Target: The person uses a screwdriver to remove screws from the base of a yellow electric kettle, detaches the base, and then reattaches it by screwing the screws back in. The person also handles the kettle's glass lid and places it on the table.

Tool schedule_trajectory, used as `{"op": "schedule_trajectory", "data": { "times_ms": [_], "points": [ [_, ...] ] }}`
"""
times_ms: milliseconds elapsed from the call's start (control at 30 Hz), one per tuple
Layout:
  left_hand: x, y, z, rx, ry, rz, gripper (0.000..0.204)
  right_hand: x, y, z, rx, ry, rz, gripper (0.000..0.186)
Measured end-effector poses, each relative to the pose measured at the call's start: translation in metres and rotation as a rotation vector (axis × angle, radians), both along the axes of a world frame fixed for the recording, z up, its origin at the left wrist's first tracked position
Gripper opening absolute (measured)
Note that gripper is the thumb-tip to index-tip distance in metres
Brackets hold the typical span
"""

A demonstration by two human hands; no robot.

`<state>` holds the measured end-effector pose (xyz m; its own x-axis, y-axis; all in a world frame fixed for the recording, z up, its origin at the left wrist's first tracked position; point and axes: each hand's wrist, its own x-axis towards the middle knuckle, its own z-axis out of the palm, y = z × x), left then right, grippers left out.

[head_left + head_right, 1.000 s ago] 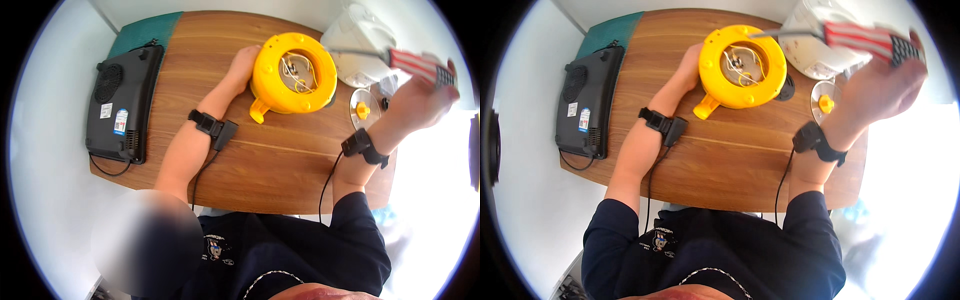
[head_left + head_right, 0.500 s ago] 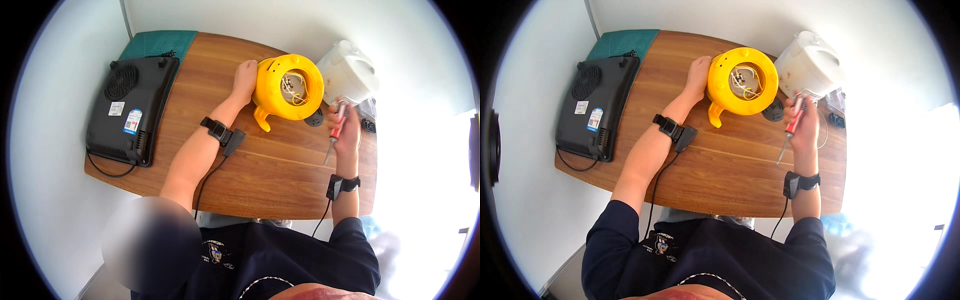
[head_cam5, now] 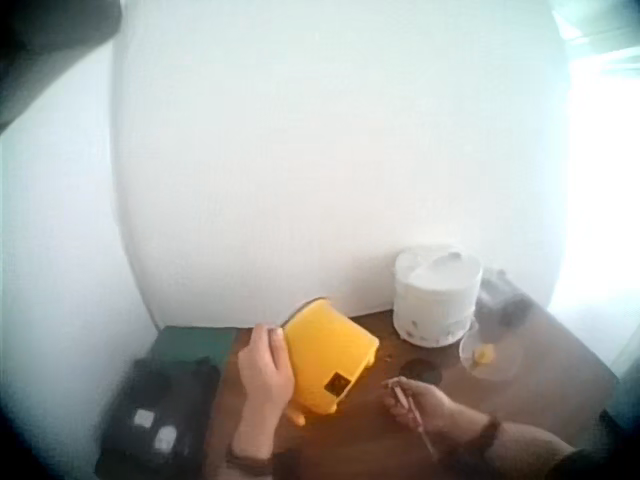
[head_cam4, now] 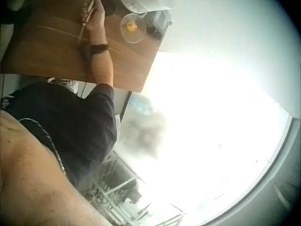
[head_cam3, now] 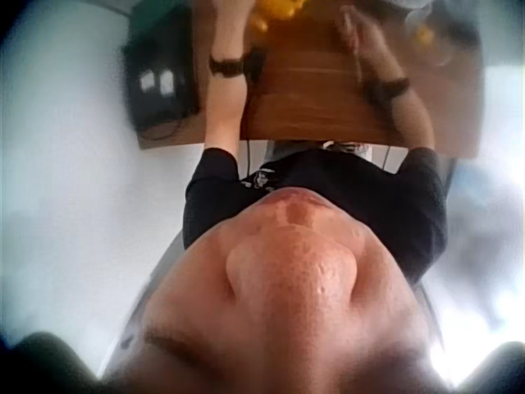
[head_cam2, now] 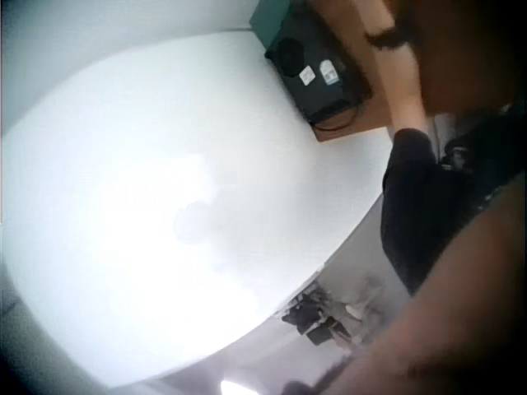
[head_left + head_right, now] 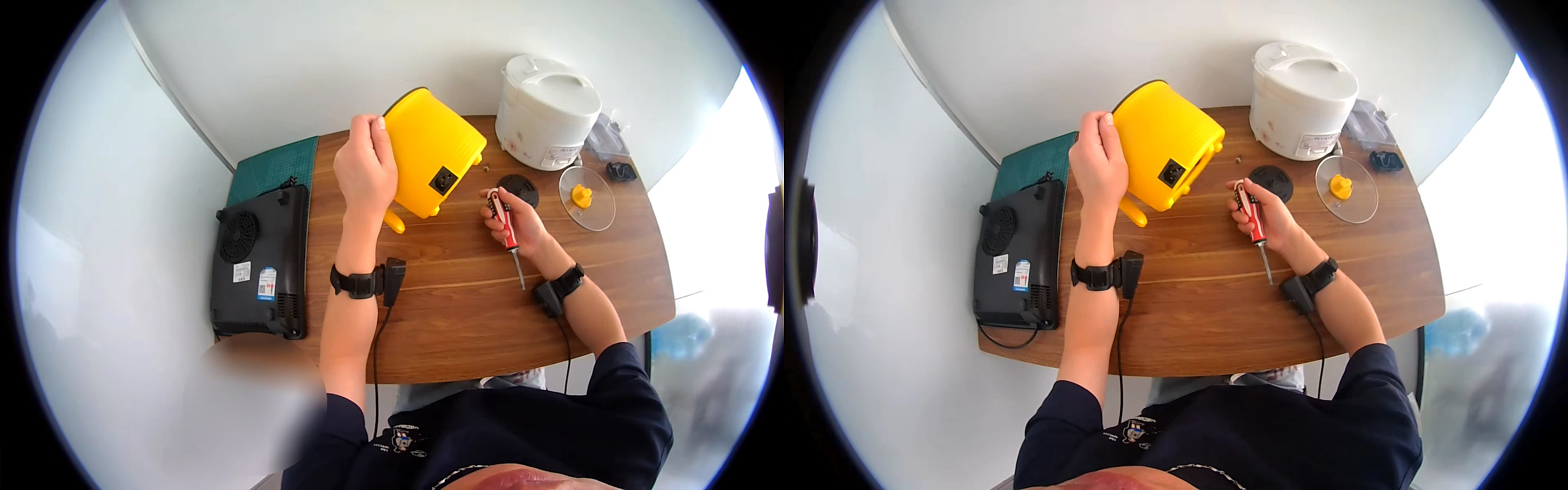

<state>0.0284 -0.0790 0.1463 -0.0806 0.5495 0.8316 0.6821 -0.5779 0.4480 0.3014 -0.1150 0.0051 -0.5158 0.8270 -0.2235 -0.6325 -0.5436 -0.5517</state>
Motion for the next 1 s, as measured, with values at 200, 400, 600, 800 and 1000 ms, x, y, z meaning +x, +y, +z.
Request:
{"op": "schedule_trajectory", "data": {
  "times_ms": [200, 400, 600, 800, 1000],
  "points": [
    [0.008, 0.008, -0.019, 0.041, 0.274, 0.070, 0.015, -0.009, -0.003, 0.000, 0.098, -0.030, -0.031, 0.034],
    [0.037, 0.001, -0.036, 0.118, 0.455, 0.053, 0.009, -0.015, -0.007, 0.009, 0.018, -0.136, -0.166, 0.029],
    [0.067, -0.022, -0.036, 0.148, 0.573, -0.017, 0.014, -0.025, -0.015, 0.009, 0.015, -0.231, -0.370, 0.025],
    [0.080, -0.047, -0.035, -0.066, 0.671, -0.136, 0.019, -0.041, -0.027, 0.004, 0.154, -0.456, -0.486, 0.028],
    [0.080, -0.053, -0.044, -0.218, 0.691, -0.197, 0.022, -0.043, -0.031, 0.009, 0.194, -0.603, -0.432, 0.030]
  ]
}}
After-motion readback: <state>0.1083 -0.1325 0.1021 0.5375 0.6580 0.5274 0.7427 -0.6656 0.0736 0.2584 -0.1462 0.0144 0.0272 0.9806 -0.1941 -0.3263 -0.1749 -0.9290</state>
